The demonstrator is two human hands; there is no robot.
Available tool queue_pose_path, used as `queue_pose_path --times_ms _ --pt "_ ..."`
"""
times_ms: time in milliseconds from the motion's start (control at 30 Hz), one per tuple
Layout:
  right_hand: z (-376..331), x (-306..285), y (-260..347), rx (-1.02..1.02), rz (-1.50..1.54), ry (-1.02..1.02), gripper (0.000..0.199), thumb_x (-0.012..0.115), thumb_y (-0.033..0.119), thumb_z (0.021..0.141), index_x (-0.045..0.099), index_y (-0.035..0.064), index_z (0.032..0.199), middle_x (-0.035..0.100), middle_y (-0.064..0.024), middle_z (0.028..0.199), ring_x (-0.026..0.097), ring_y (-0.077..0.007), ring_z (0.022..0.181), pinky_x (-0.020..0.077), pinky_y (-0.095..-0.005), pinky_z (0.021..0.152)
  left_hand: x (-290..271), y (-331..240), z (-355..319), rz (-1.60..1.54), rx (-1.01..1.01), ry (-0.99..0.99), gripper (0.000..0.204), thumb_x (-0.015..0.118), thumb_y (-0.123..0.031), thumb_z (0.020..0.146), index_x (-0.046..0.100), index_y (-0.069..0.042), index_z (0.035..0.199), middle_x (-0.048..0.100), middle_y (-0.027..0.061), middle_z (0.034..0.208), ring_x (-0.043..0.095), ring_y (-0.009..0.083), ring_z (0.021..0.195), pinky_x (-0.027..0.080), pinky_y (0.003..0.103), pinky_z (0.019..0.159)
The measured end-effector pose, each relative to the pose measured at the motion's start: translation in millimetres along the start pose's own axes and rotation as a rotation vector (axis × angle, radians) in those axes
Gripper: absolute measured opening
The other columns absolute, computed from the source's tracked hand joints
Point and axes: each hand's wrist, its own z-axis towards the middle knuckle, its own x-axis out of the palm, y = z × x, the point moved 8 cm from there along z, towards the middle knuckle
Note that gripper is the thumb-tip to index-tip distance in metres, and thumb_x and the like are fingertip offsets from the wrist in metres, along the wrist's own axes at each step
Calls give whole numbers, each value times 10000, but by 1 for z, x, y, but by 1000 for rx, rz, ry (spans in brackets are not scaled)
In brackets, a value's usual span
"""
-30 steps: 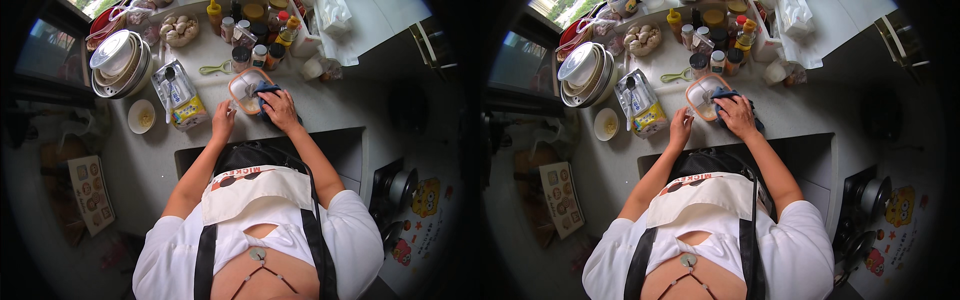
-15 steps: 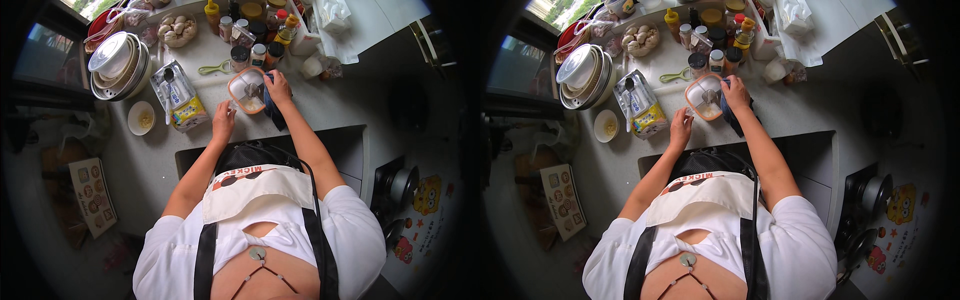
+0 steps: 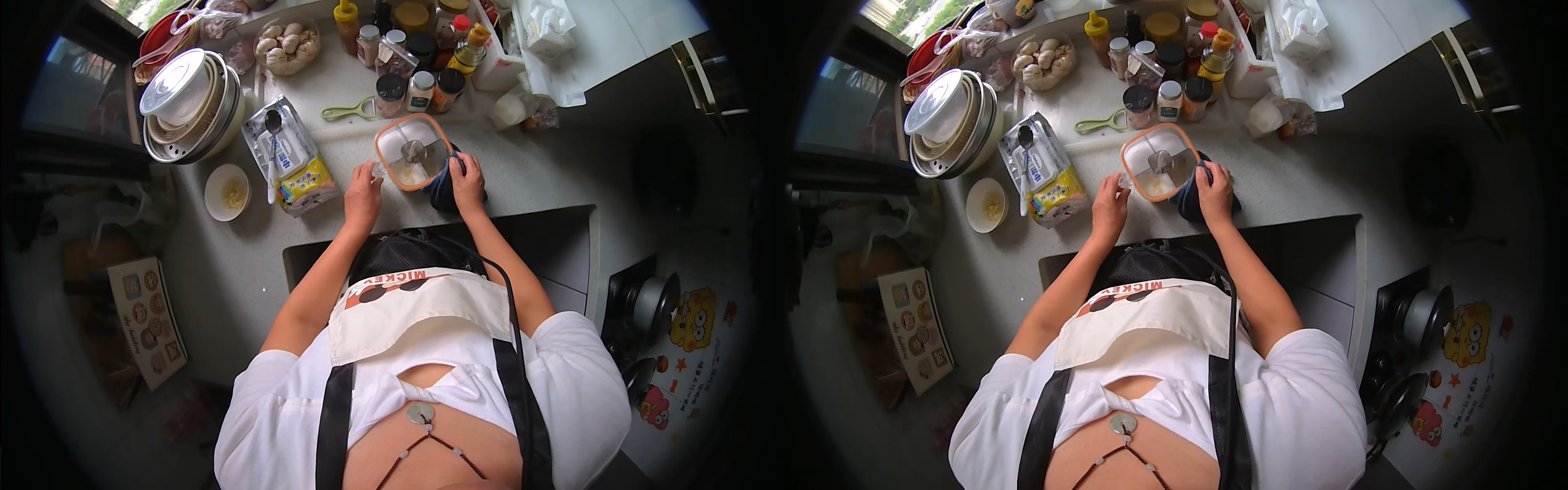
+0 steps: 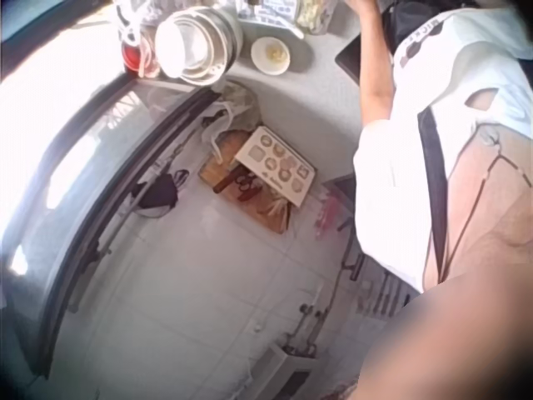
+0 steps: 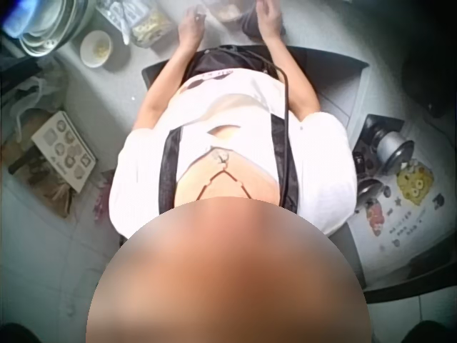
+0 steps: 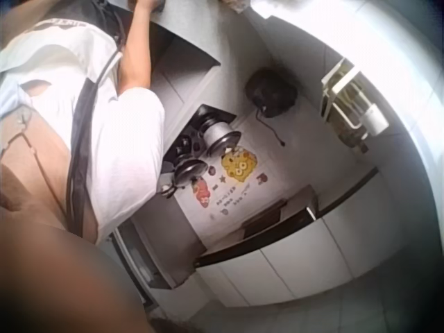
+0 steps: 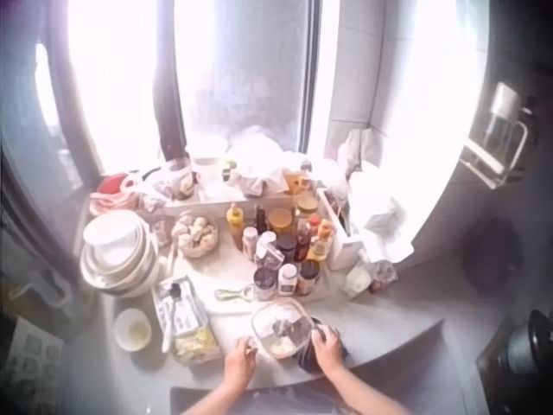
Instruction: The person wipes a small food container with a cloth, cleans a jar of seasoning, and wipes down the kitchen countertop and sink area.
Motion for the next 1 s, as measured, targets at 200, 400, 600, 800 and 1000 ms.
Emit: queue_pose_path --times_ms 200,400,600,800,1000 --pt "-1 -13 -22 64 -62 101 205 585 213 780 564 14 829 583 -158 777 567 -320 734 445 -362 681 0 1 0 4 25 1 323 575 -37 761 478 -29 1070 523 131 944 567 256 770 456 355 671" --pt "41 -22 -6 117 134 -9 172 628 169 757 589 37 860 619 -107 798 602 -234 722 460 -294 655 0 2 1 -6 32 11 322 577 -38 760 478 -23 1066 522 134 954 569 255 776 458 353 670" --pt "56 15 41 -172 39 125 176 591 147 760 592 59 913 574 -113 956 544 -286 901 429 -336 774 -1 1 1 -5 46 8 319 576 -38 760 477 -23 1063 521 136 955 569 258 771 458 356 667" --pt "33 17 26 -97 -19 67 230 554 144 785 520 50 992 545 -131 947 534 -309 885 424 -358 769 -2 0 1 12 41 11 317 578 -43 758 478 -37 1059 522 129 952 565 263 765 457 359 659" --pt "7 -1 4 9 87 42 177 548 132 789 539 37 937 568 -127 896 536 -296 873 424 -350 773 -3 2 2 4 35 6 322 584 -49 755 483 -49 1061 528 115 955 567 257 767 459 353 655"
